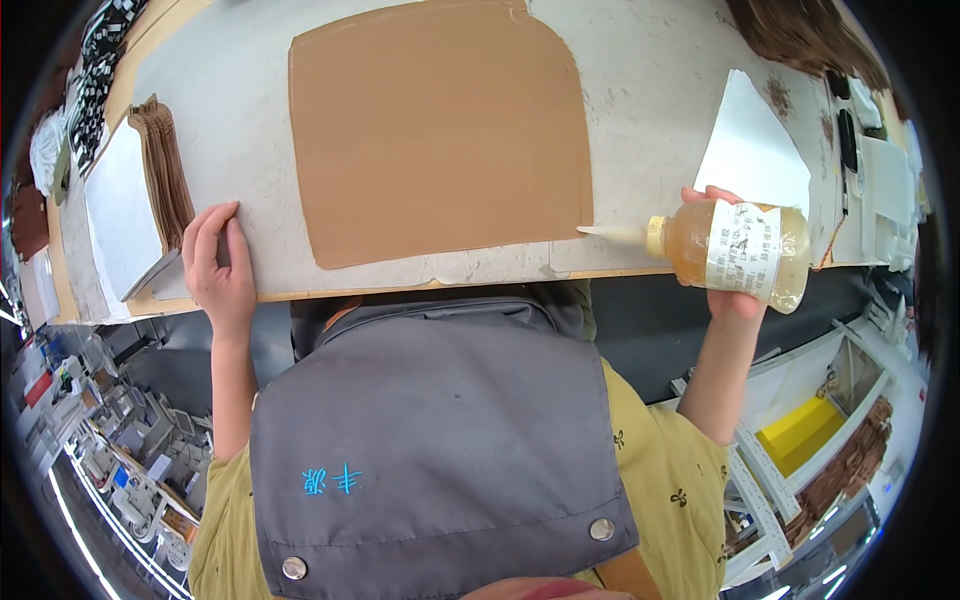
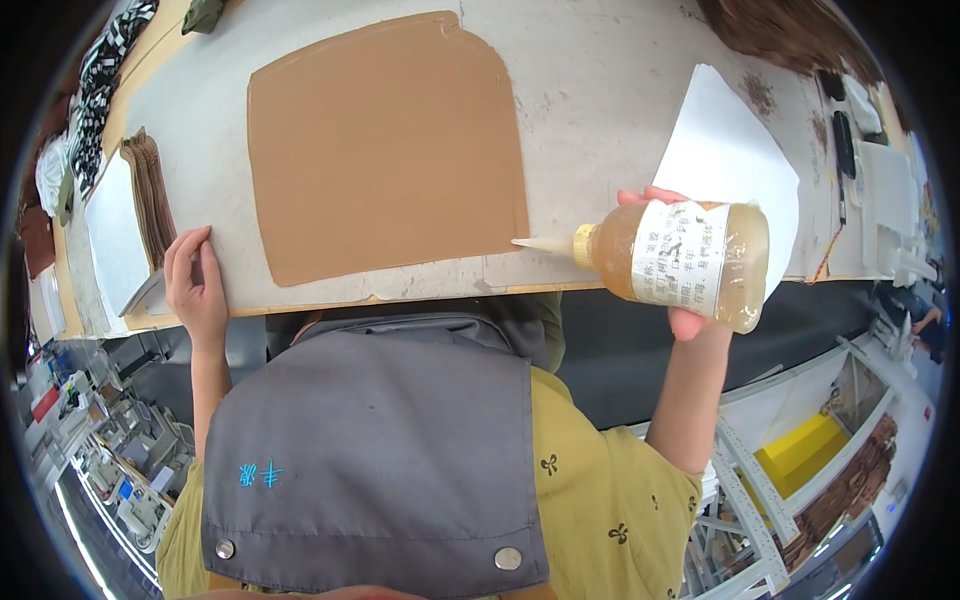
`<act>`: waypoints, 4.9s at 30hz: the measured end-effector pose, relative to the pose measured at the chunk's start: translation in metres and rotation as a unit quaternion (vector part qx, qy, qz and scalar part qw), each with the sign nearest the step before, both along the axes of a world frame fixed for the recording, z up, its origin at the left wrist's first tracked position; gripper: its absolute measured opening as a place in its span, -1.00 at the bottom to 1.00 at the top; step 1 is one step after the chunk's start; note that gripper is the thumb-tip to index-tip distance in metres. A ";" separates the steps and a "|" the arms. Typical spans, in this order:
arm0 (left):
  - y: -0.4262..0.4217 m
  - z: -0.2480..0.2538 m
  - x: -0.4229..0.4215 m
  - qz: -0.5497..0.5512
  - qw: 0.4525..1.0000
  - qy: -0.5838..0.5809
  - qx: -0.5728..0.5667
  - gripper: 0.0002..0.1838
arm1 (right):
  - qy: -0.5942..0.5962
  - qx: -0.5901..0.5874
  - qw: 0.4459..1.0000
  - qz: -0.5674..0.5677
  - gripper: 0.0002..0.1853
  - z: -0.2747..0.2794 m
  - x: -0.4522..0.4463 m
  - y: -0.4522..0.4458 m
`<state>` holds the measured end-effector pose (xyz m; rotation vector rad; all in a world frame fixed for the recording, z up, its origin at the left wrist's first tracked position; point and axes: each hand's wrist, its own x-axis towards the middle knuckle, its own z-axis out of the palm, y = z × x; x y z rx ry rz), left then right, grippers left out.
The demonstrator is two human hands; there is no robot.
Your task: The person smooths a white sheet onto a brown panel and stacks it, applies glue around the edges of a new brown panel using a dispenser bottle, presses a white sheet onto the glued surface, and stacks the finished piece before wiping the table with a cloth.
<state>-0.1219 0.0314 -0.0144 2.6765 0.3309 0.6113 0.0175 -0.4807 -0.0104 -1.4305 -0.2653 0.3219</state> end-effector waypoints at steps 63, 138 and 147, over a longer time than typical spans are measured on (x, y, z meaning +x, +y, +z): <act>0.012 0.004 -0.001 -0.083 0.994 -0.066 0.009 -0.81 | -0.064 0.073 0.989 0.113 0.31 -0.026 -0.084 0.209; -0.298 0.072 0.175 -0.697 0.712 -0.045 0.073 -0.65 | -0.023 -0.250 0.965 -0.071 -0.92 0.048 0.015 -0.098; -0.352 0.052 0.220 -0.478 0.862 0.017 -0.169 -0.26 | -0.107 -0.290 0.948 -0.079 -0.87 0.064 0.029 -0.102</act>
